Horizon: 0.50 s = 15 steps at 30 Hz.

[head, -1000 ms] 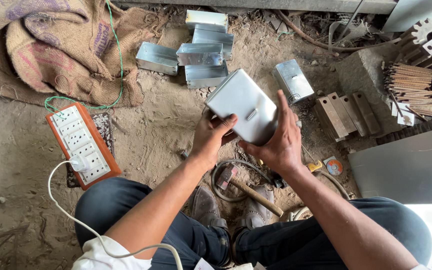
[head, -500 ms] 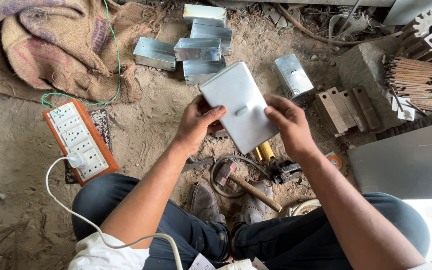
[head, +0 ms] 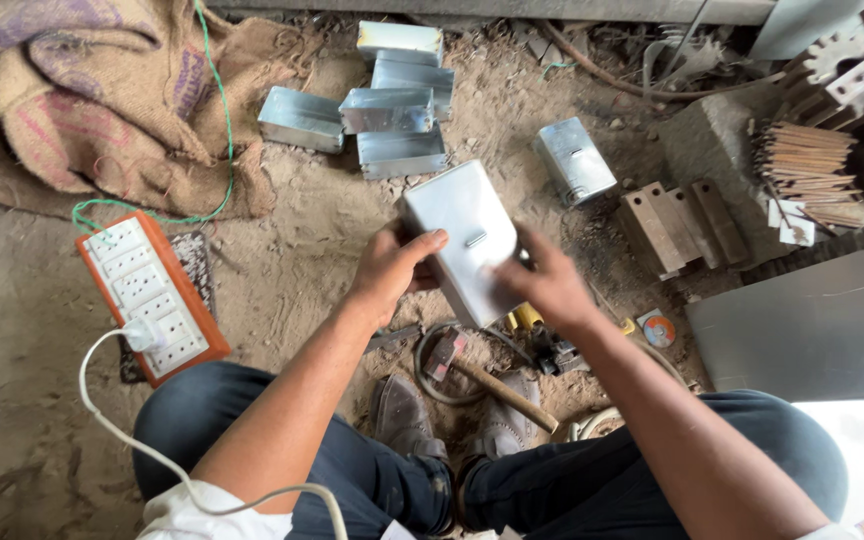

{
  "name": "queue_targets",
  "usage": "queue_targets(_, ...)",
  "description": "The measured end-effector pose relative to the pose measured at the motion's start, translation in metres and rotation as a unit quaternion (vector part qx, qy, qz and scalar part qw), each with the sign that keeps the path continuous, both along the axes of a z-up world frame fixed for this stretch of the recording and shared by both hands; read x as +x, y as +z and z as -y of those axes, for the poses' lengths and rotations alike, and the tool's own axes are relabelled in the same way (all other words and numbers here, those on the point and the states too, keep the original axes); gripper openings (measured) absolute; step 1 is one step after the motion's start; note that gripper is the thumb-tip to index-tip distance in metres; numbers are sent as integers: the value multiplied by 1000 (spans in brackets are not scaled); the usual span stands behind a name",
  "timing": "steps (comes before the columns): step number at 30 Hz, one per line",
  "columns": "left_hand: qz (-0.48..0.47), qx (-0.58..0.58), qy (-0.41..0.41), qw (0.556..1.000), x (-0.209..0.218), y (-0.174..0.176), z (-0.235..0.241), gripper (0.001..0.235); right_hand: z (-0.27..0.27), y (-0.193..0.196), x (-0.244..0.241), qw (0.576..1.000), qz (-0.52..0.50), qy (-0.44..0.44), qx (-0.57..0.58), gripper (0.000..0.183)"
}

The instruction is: The person assembles rectangular metal boxes by placing them on a metal anvil and using a hammer to flatten edges and secure seams. The person repeatedly picks up boxes, hammers them, and places them aside.

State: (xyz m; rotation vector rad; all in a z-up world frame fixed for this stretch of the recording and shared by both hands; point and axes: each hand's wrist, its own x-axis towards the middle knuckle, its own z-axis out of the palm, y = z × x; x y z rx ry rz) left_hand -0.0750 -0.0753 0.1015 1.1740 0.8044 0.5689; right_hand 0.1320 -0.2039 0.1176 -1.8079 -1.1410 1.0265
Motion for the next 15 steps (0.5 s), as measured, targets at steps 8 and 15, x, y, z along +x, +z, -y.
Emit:
queue_targets(8,-97,-37,-32,994,14,-2,22,55,-5,-7,-11,989,67,-13,-134,132)
queue_targets(15,-341,223,-165,898,8,35,17,61,-28,-17,98,953,-103,-196,-206,101)
